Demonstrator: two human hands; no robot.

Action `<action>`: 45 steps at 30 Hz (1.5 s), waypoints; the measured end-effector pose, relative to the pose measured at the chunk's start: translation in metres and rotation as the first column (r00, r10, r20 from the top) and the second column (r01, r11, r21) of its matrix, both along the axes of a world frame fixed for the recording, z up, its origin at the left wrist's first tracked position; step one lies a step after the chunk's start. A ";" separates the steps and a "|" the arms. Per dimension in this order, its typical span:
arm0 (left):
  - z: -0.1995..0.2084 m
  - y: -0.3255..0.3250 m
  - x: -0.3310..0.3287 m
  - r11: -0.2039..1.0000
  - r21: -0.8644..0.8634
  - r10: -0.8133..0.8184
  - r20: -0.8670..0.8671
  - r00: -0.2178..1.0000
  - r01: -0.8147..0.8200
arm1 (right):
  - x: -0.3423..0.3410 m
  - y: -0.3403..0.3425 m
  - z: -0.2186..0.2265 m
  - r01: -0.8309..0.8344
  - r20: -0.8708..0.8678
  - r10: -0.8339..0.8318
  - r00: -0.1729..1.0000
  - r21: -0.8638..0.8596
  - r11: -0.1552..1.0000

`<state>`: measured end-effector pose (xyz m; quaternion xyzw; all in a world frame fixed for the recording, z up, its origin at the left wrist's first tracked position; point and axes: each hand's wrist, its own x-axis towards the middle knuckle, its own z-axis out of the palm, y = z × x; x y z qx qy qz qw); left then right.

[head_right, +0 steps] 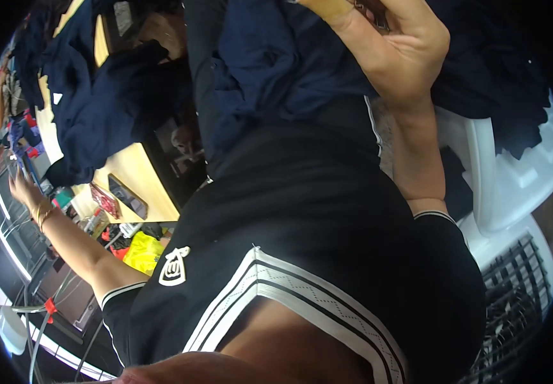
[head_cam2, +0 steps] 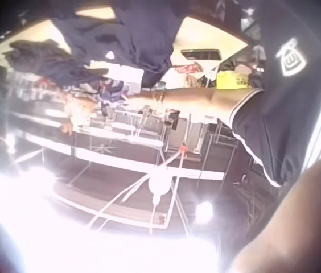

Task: The person takes garments from a bin, trims loose threads from the fabric using thread snips, and sets the finished garments onto a table.

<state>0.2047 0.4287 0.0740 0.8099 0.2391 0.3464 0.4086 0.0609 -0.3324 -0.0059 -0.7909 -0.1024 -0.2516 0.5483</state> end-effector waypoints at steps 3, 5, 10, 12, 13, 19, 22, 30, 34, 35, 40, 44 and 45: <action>-0.053 -0.254 -0.031 0.765 0.165 -0.580 -0.245 0.777 0.623 | 0.017 0.011 -0.031 -0.195 0.162 0.139 0.977 0.403 0.894; -0.092 -0.349 -0.062 0.582 0.207 -0.660 -0.445 0.606 0.786 | 0.029 0.031 -0.057 -0.533 0.523 0.106 0.846 0.827 0.179; -0.177 -0.450 -0.092 0.063 0.222 -0.825 -0.537 0.176 0.973 | 0.001 0.007 -0.022 -0.171 -0.146 0.182 0.972 0.088 0.981; -0.192 -0.450 -0.089 0.096 0.234 -0.826 -0.524 0.209 0.967 | 0.000 0.016 -0.038 -0.219 -0.237 0.287 0.928 0.276 0.936; -0.194 -0.447 -0.086 0.015 0.275 -0.767 -0.614 0.187 0.961 | 0.025 0.046 -0.066 -0.528 0.313 0.428 0.848 0.572 0.628; -0.149 -0.436 -0.107 0.234 -0.110 -0.894 -0.415 0.169 0.966 | 0.010 0.040 -0.077 -0.441 -0.029 0.649 0.760 0.711 0.548; -0.120 -0.429 -0.122 0.285 -0.362 -0.959 -0.117 0.260 0.888 | 0.009 0.037 -0.053 -0.272 -0.472 0.624 0.622 0.618 0.738; -0.076 -0.418 -0.160 0.586 -0.500 -0.662 0.159 0.733 0.638 | 0.012 0.047 -0.050 -0.563 -0.413 0.631 0.657 0.288 0.774; -0.076 -0.435 -0.150 0.025 -0.972 -0.486 0.193 0.852 0.234 | 0.001 0.060 -0.040 -0.613 -0.326 0.682 0.655 0.298 0.732; -0.090 -0.416 -0.143 -0.172 -0.938 -0.634 0.340 0.695 0.302 | 0.000 0.065 -0.039 -0.611 -0.326 0.692 0.644 0.326 0.722; -0.144 -0.455 -0.100 -0.903 -0.399 -0.306 0.860 0.409 0.161 | -0.009 0.076 -0.047 -0.618 -0.321 0.641 0.697 0.185 0.764; -0.097 -0.485 -0.103 -0.826 -0.547 -0.417 0.758 0.502 0.139 | -0.012 0.080 -0.054 -0.546 -0.346 0.565 0.749 0.161 0.822; -0.082 -0.484 -0.107 -0.461 -0.866 -0.632 0.473 0.614 0.194 | -0.013 0.083 -0.054 -0.504 -0.380 0.520 0.765 0.151 0.851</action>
